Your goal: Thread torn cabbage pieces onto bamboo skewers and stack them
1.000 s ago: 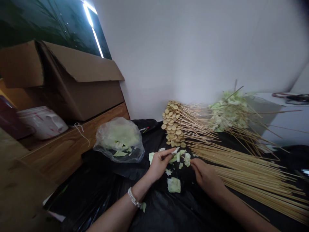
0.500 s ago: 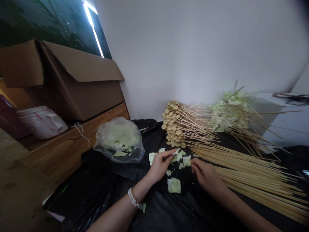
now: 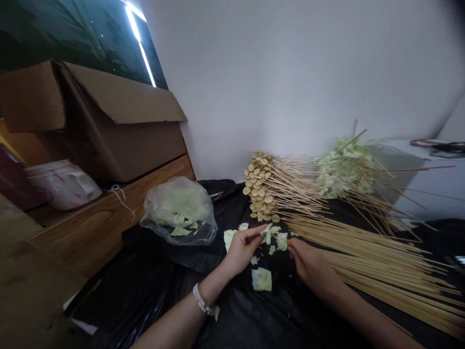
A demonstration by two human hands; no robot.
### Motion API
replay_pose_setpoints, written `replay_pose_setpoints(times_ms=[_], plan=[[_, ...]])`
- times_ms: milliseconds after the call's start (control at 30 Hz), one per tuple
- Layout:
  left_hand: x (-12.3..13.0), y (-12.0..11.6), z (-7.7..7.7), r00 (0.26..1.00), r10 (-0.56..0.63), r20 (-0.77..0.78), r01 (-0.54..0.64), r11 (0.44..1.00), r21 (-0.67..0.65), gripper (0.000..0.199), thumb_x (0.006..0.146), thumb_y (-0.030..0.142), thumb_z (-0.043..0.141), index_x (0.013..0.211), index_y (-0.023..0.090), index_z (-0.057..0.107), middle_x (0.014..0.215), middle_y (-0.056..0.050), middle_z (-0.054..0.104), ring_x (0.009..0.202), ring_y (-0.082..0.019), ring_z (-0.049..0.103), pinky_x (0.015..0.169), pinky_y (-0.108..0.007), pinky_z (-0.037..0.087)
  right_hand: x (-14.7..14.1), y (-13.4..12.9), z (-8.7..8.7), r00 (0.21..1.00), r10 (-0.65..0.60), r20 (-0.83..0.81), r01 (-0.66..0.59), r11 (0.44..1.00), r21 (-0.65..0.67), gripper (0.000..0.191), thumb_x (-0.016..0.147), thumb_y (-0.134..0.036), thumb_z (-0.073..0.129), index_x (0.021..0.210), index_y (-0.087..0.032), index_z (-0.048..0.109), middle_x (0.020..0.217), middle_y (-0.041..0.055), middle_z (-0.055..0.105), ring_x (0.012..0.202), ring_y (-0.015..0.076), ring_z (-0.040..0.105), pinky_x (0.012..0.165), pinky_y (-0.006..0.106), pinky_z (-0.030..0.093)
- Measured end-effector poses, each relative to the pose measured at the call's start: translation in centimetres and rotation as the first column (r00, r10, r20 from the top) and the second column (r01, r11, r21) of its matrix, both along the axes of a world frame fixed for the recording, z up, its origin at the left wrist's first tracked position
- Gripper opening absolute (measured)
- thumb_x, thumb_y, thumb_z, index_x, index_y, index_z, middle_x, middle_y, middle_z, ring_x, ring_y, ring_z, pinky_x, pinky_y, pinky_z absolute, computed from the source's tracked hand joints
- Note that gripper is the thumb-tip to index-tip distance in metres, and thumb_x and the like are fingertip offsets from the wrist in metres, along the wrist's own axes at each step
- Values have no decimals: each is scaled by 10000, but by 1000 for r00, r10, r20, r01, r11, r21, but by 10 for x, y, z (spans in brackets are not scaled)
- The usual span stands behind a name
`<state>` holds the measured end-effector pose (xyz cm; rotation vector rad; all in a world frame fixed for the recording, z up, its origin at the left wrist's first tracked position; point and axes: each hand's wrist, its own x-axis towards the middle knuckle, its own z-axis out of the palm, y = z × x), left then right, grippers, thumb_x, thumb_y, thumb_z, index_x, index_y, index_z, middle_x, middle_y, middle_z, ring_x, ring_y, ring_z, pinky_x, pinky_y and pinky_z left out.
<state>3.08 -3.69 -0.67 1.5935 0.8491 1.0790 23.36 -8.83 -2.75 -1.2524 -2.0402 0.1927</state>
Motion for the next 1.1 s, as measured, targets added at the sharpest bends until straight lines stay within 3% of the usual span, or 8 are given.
replay_pose_setpoints(times_ms=[167,433,600,667,767,867,967,1100], plan=[[1,-1,0,1000,9,-24,-8,1000,11,342,818,269,638,1143,180,695,1195,-83,673,1146,-275,606,1055,-424,416,-1,2,5,998,-11,-61,9,999,-36,244,936,-187,341,727,-216,464,601,-20,536,545,130,517,563,247,388],[3,-3,3,997,-39,60,42,998,-52,353,783,329,681,1103,184,716,1149,-93,700,1122,-283,618,1038,-436,427,-1,-2,-5,978,-110,176,89,989,120,256,917,-129,325,891,-190,572,819,63,613,750,186,591,659,290,439],[4,-5,4,991,-95,98,99,994,-40,526,771,262,686,1284,207,581,1253,-107,638,1149,-246,596,1001,-373,450,2,2,-5,986,-128,105,110,981,161,256,930,-145,338,973,-198,584,873,62,642,782,175,617,701,281,476],[2,-4,5,1000,-19,12,19,999,41,585,767,224,676,1330,216,517,1273,-109,609,1108,-221,604,900,-318,496,4,4,-2,986,-158,51,145,969,202,253,941,-161,346,1007,-198,588,904,65,655,810,181,631,729,293,486],[-6,-2,9,953,111,-281,-70,986,151,305,756,273,690,1038,158,668,942,-75,684,800,-167,621,659,-239,476,7,5,1,981,-195,12,185,948,257,227,951,-188,378,1006,-191,599,934,72,669,835,192,641,755,308,489],[-16,-1,14,856,-51,-515,131,984,119,241,719,383,732,730,146,689,686,-16,629,620,-125,541,561,-218,395,8,5,2,979,-204,22,190,942,275,220,953,-189,389,988,-185,606,920,69,676,819,188,644,756,308,487],[-22,-2,18,755,-203,-624,338,935,105,277,637,419,794,711,166,712,690,0,626,671,-133,555,595,-216,386,7,4,0,977,-206,47,186,945,268,226,961,-191,384,1000,-182,607,916,69,677,813,181,644,763,303,485],[-24,-3,19,675,-233,-700,408,908,91,276,582,373,832,737,178,714,711,7,630,687,-137,562,611,-215,385,6,4,0,978,-201,57,181,951,251,229,968,-200,379,1004,-190,606,924,71,678,818,176,643,770,297,486]])
